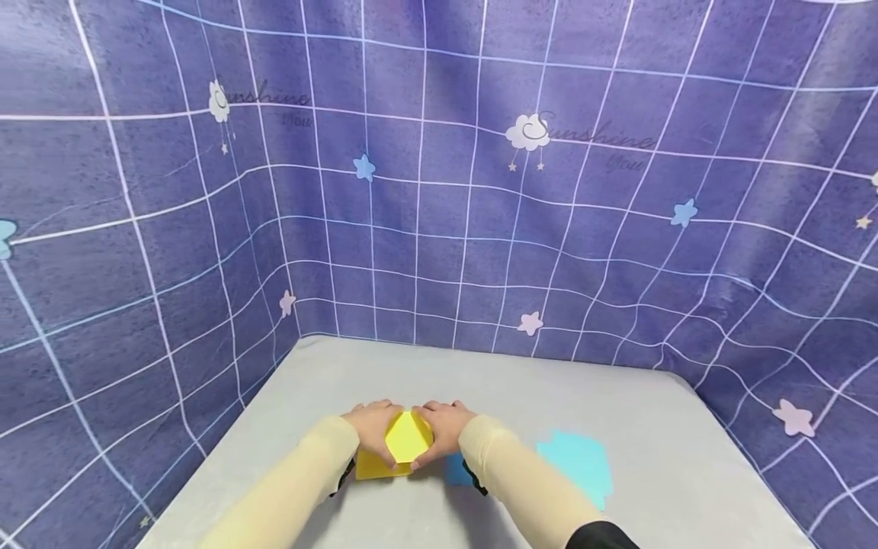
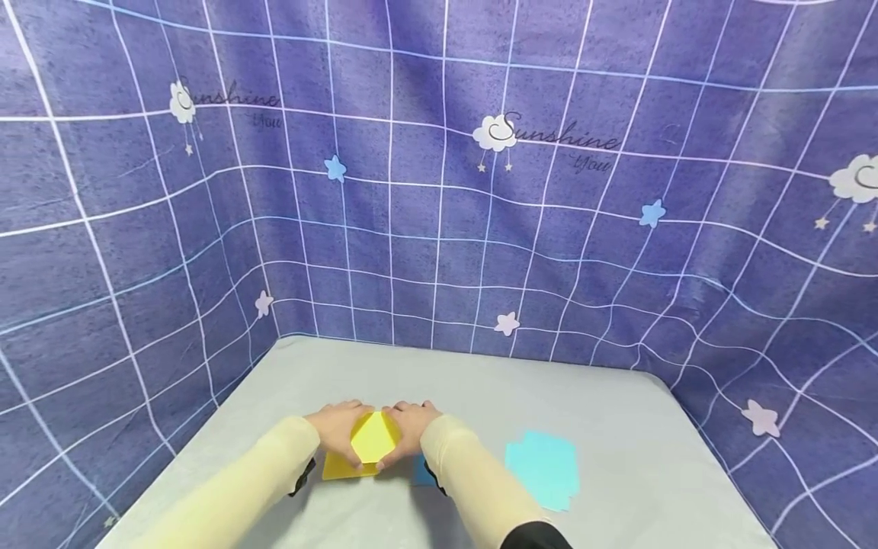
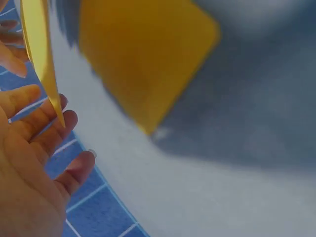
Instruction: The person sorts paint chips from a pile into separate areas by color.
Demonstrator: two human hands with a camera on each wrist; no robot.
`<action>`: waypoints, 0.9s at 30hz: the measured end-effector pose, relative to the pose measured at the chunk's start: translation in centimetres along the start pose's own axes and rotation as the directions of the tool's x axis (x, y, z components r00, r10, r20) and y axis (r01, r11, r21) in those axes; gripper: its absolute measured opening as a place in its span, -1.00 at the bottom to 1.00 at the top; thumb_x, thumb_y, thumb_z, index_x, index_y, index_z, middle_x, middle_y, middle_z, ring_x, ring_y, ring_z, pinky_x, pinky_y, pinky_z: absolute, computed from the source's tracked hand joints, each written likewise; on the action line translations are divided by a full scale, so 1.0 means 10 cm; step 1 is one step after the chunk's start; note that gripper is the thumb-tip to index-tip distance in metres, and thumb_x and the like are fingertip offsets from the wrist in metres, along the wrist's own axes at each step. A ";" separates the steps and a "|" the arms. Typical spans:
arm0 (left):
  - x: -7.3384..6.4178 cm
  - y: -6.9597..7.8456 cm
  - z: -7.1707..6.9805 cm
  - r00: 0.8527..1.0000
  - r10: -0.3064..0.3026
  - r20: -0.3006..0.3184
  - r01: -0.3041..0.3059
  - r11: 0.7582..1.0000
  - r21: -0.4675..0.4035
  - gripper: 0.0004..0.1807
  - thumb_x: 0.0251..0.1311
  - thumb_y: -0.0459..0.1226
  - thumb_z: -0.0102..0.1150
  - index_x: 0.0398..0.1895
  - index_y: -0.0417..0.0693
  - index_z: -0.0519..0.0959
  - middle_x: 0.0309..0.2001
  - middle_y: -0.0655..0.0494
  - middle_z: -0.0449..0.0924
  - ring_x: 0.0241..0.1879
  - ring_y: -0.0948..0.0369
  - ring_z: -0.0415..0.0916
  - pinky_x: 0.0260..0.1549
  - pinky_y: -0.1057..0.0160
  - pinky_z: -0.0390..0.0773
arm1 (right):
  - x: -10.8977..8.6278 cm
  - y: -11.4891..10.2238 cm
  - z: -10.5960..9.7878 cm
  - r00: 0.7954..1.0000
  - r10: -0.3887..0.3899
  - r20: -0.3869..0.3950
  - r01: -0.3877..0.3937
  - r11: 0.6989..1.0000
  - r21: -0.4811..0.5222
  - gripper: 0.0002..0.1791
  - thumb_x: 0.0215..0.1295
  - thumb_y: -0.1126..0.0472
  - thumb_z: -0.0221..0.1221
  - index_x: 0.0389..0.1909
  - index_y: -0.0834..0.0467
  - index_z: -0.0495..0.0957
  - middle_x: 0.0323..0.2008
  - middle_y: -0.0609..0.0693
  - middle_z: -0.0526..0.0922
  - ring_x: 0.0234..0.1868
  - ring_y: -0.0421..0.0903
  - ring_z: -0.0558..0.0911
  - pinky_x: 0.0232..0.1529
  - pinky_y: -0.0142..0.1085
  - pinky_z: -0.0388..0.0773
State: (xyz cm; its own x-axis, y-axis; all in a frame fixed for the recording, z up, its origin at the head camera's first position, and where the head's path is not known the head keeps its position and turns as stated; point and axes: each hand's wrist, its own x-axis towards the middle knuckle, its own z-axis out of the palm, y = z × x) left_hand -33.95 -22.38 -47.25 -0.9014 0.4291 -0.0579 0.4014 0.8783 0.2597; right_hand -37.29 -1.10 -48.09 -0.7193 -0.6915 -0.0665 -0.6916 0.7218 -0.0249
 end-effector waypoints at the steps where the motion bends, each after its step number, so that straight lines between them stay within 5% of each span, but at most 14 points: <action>1: -0.01 0.01 0.01 1.000 -0.003 0.007 0.003 1.000 0.003 0.04 -0.38 0.06 0.67 0.30 -0.11 0.50 -0.02 0.09 0.53 0.03 0.06 0.49 0.13 -0.29 0.41 | 0.01 0.00 0.03 1.000 0.002 0.007 -0.002 1.000 -0.001 0.18 -0.02 -0.56 0.35 0.54 0.02 0.30 0.36 -0.06 0.48 0.35 -0.11 0.46 0.36 0.07 0.33; 13: -0.08 0.06 0.14 0.995 -0.076 0.064 0.073 0.996 0.055 0.09 -0.40 0.10 0.75 0.33 -0.07 0.51 0.10 0.03 0.53 0.18 -0.02 0.47 0.25 -0.30 0.33 | -0.04 -0.10 0.18 0.999 0.018 0.044 -0.016 0.999 -0.033 0.15 -0.04 -0.57 0.35 0.53 -0.05 0.33 0.35 -0.12 0.48 0.39 -0.07 0.41 0.37 0.03 0.31; 20: -0.08 0.12 0.15 0.997 -0.059 0.058 0.053 0.995 0.089 0.08 -0.40 0.16 0.73 0.29 -0.09 0.53 -0.09 0.12 0.46 -0.01 0.06 0.47 0.08 -0.13 0.45 | -0.07 -0.05 0.17 0.998 0.033 0.048 -0.033 0.999 -0.009 0.11 -0.02 -0.50 0.41 0.52 -0.05 0.35 0.38 -0.13 0.46 0.42 -0.08 0.39 0.38 0.03 0.29; 27: 0.09 0.18 0.22 1.000 -0.025 0.009 0.024 0.992 0.121 0.14 -0.35 0.23 0.67 0.35 -0.13 0.50 0.02 0.04 0.48 0.11 0.01 0.45 0.15 -0.13 0.42 | -0.17 0.17 0.13 0.996 0.066 0.061 -0.066 0.998 0.006 0.15 -0.02 -0.52 0.39 0.56 -0.07 0.30 0.43 -0.09 0.42 0.45 -0.04 0.35 0.40 0.10 0.26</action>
State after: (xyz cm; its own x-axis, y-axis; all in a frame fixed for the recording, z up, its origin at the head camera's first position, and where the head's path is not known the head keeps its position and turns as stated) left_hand -33.66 -20.01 -48.93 -0.9097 0.4089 -0.0730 0.3966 0.9073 0.1396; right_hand -37.11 1.33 -49.33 -0.7580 -0.6393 -0.1291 -0.6418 0.7664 -0.0267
